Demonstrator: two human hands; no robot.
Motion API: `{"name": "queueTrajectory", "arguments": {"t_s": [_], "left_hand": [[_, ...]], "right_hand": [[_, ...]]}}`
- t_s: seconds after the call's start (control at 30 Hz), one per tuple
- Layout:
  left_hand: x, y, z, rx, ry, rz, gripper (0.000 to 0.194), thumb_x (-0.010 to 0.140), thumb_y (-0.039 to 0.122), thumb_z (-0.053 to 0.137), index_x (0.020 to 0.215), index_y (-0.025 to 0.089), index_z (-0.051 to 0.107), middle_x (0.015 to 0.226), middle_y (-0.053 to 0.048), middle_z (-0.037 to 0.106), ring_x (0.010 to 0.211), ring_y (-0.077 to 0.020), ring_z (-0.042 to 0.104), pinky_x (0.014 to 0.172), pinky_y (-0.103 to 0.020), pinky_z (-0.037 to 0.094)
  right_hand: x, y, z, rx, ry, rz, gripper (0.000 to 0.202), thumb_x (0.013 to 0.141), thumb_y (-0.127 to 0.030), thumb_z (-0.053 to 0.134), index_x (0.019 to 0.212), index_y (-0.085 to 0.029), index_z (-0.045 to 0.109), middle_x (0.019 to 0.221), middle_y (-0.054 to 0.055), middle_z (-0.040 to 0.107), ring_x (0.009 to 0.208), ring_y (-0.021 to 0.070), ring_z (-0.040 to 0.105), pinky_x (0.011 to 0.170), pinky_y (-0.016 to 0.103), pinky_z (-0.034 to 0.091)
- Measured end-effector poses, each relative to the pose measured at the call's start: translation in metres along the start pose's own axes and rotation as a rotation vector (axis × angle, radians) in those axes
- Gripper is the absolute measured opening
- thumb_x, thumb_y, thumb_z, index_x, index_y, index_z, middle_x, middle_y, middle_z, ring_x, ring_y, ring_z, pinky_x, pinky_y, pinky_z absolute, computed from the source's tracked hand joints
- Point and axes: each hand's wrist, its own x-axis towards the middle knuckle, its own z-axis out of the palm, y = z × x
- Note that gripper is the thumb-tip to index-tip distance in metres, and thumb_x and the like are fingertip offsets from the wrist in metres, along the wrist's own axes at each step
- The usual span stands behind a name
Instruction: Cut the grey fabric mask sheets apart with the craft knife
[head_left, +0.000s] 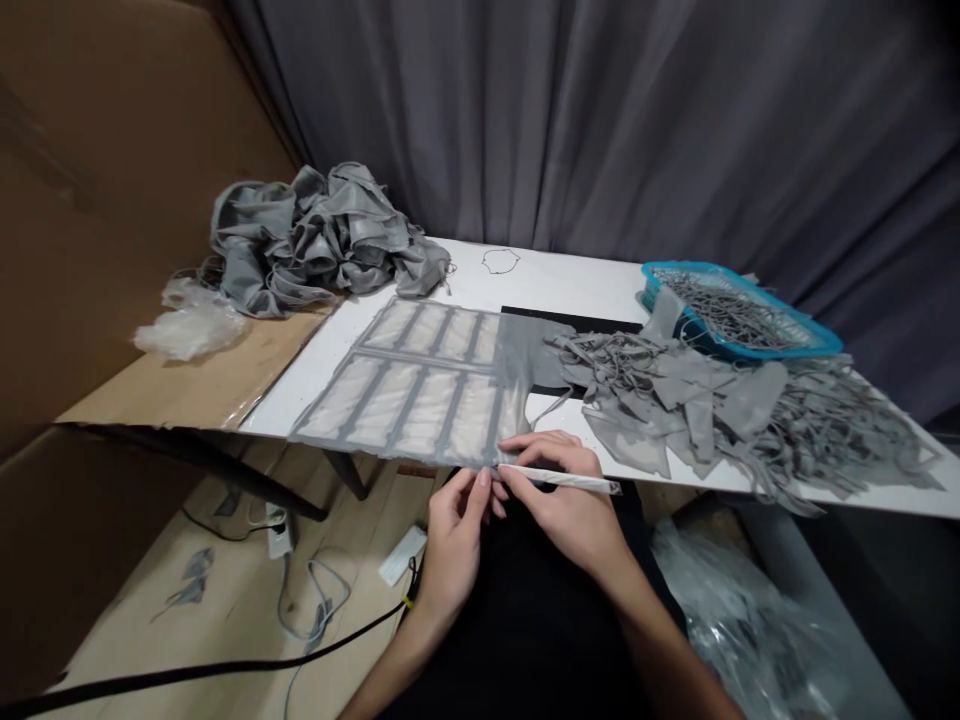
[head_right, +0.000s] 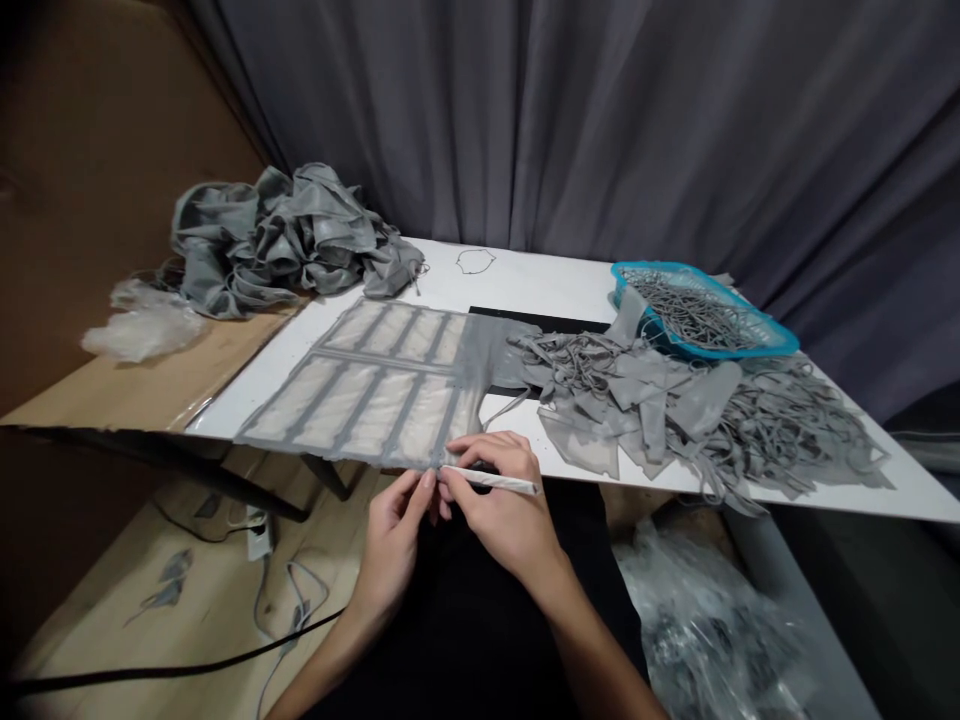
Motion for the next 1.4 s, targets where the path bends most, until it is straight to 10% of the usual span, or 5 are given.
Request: {"name": "queueTrajectory", "arguments": {"t_s": [0.7, 1.13, 1.4], "left_hand": [[0.000, 0.001, -0.005, 0.064, -0.028, -0.010, 0.050, 0.107, 0.058, 0.066, 0.075, 0.020, 0.064, 0.070, 0.001, 0.062, 0.069, -0.0162, 0.058, 0.070, -0.027, 0.045], [-0.004, 0.006, -0.002, 0.046, 0.006, 0.027, 0.046, 0.108, 0.054, 0.067, 0.077, 0.021, 0.061, 0.070, 0.003, 0.056, 0.068, -0.0153, 0.053, 0.066, -0.027, 0.042], [-0.005, 0.006, -0.002, 0.037, 0.004, 0.030, 0.047, 0.111, 0.053, 0.063, 0.077, 0.022, 0.057, 0.070, 0.004, 0.051, 0.067, -0.0150, 0.048, 0.066, -0.028, 0.038]], "right_hand": [[-0.008, -0.006, 0.006, 0.044, 0.020, 0.040, 0.027, 0.092, -0.023, 0.084, 0.067, -0.027, 0.074, 0.101, 0.003, 0.089, 0.100, 0.0281, 0.081, 0.106, 0.049, 0.049], [-0.022, -0.010, 0.017, -0.379, 0.046, -0.354, 0.026, 0.106, -0.009, 0.062, 0.085, -0.024, 0.064, 0.118, 0.006, 0.084, 0.111, 0.0252, 0.078, 0.107, 0.048, 0.044], [-0.017, -0.013, 0.015, -0.111, 0.058, -0.078, 0.025, 0.101, -0.022, 0.075, 0.077, -0.028, 0.072, 0.108, 0.006, 0.089, 0.108, 0.0297, 0.082, 0.108, 0.050, 0.050]]}}
